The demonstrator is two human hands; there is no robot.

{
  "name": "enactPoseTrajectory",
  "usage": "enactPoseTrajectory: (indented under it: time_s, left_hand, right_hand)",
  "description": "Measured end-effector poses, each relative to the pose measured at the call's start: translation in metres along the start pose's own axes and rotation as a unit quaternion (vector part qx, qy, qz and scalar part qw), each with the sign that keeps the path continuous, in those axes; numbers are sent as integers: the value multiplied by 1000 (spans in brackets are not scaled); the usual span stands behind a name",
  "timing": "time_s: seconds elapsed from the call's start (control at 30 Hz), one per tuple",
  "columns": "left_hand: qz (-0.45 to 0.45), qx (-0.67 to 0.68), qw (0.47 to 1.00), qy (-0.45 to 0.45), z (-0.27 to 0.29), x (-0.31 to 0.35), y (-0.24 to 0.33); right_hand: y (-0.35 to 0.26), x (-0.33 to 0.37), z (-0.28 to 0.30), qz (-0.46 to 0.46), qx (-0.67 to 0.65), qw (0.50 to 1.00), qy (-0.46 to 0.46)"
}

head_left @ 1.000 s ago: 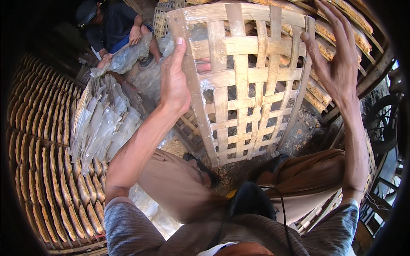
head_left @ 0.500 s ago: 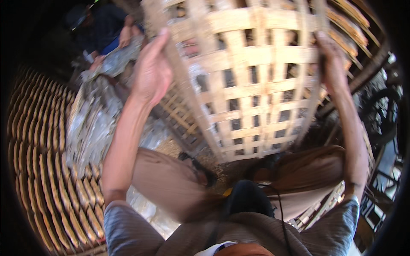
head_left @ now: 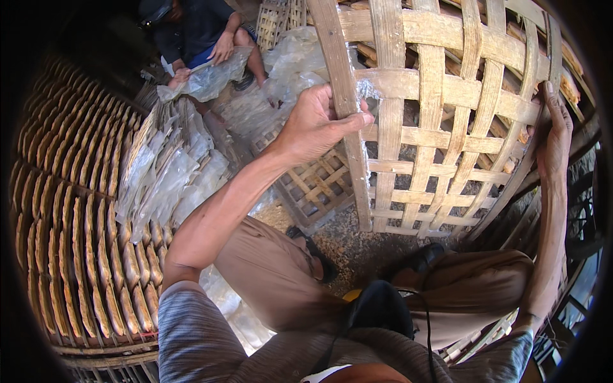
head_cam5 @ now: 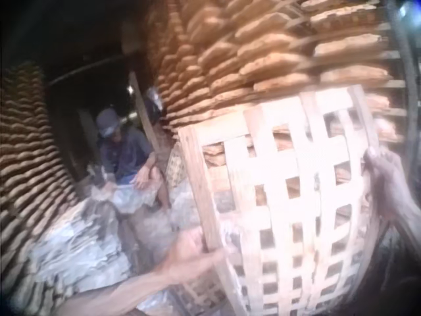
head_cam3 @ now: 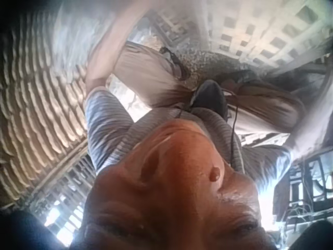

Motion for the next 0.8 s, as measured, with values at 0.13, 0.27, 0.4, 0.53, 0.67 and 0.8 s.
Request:
enactPoseTrajectory:
  time_s: [0.13,0.27,0.4,0.53,0.67,0.8]
  left_hand:
    - [38,6,997,-65,-17,-12,2]
    - [-45,125,991,-5,-31,-23,14]
    - [-13,133,991,-2,-27,-30,16]
    - [-21,34,999,-20,-27,-32,19]
    - [-6,2,1000,8,-29,-28,20]
    - [20,-49,999,6,-33,-30,16]
  right_hand:
    - [1,-7,18,-7,5,1000,7]
    - [11,-17,37,-14,18,1000,17]
    - [-1,-7,19,5,6,1000,4]
    - [8,-17,40,-7,27,1000,1]
    - [6,-11,32,7,19,1000,-3]
    - [-2,-9,34,16,35,999,5]
Point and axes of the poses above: each hand's wrist, its own x-axis away from the middle knuckle, its own z-axis out of the back of the hand, y = z × x, the point moved 1 cm from there along -x, towards the middle knuckle, and after that the axes turned 12 degrees about -x, right-handed, at the moved point
